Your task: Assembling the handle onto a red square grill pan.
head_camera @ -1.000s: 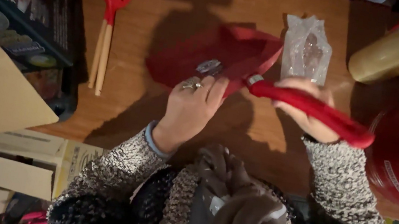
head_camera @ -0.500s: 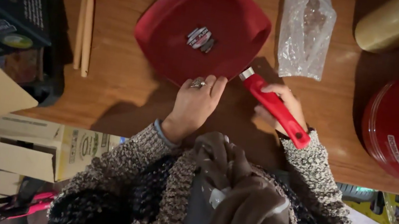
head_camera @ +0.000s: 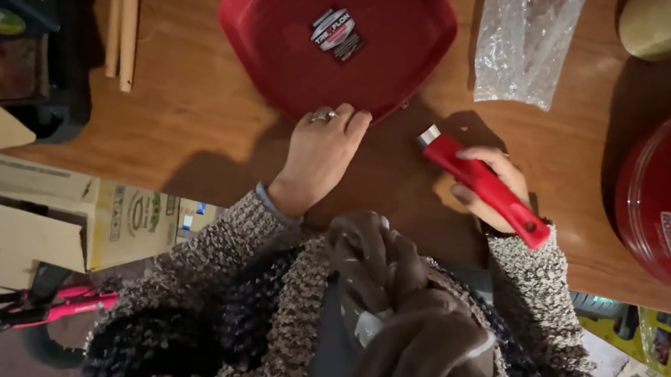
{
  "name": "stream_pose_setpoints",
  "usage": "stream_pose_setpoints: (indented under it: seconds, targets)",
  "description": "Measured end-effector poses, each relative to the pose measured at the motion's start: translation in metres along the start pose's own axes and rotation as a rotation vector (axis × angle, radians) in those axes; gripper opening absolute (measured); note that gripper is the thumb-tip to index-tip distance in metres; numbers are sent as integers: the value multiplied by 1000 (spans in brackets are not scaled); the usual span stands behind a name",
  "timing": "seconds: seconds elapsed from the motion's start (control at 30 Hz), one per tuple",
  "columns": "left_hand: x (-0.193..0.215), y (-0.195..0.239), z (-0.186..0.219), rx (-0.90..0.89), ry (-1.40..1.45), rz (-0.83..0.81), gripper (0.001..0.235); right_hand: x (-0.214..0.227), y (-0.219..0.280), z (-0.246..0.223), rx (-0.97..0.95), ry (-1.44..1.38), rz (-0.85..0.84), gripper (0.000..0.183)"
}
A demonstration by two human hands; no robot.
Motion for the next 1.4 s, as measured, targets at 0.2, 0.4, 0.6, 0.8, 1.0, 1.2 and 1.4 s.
stream_pose_setpoints:
  seconds: [0.2, 0.4, 0.6, 0.8, 1.0, 1.2, 1.4]
  targets:
    - [25, -6, 11, -25, 217, 73, 27, 0, 2, -15, 67, -185, 19, 53]
    - [15, -6, 23, 52, 862, -95, 35, -3, 10, 17, 30, -675, 131, 50]
    - [-20, -1, 44, 172, 1673, -404, 43, -14, 6, 13, 98, -1215, 174, 54]
    - [-29, 0, 47, 97, 1854, -530, 40, -17, 1, 8, 26, -1328, 254, 58]
    - [-37, -1, 45, 114, 2018, -590, 39, -17, 3, 12, 81, -1305, 222, 57]
    - [-61, 3, 42, 272, 2046, -677, 36, -20, 10, 26, 90, -1207, 238, 56]
    - [-89, 15, 39, 269, 2142, -699, 38, -23, 12, 17, -8, -1058, 176, 60]
Point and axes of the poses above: each hand's wrist, its own y-axis away from the middle knuckle, its own x-axis out of the back of the hand, z = x × y, the point moved 2 cm from there along -y, towards the middle knuckle, and after that the axes turned 3 degrees about -z, right-handed, at the moved point
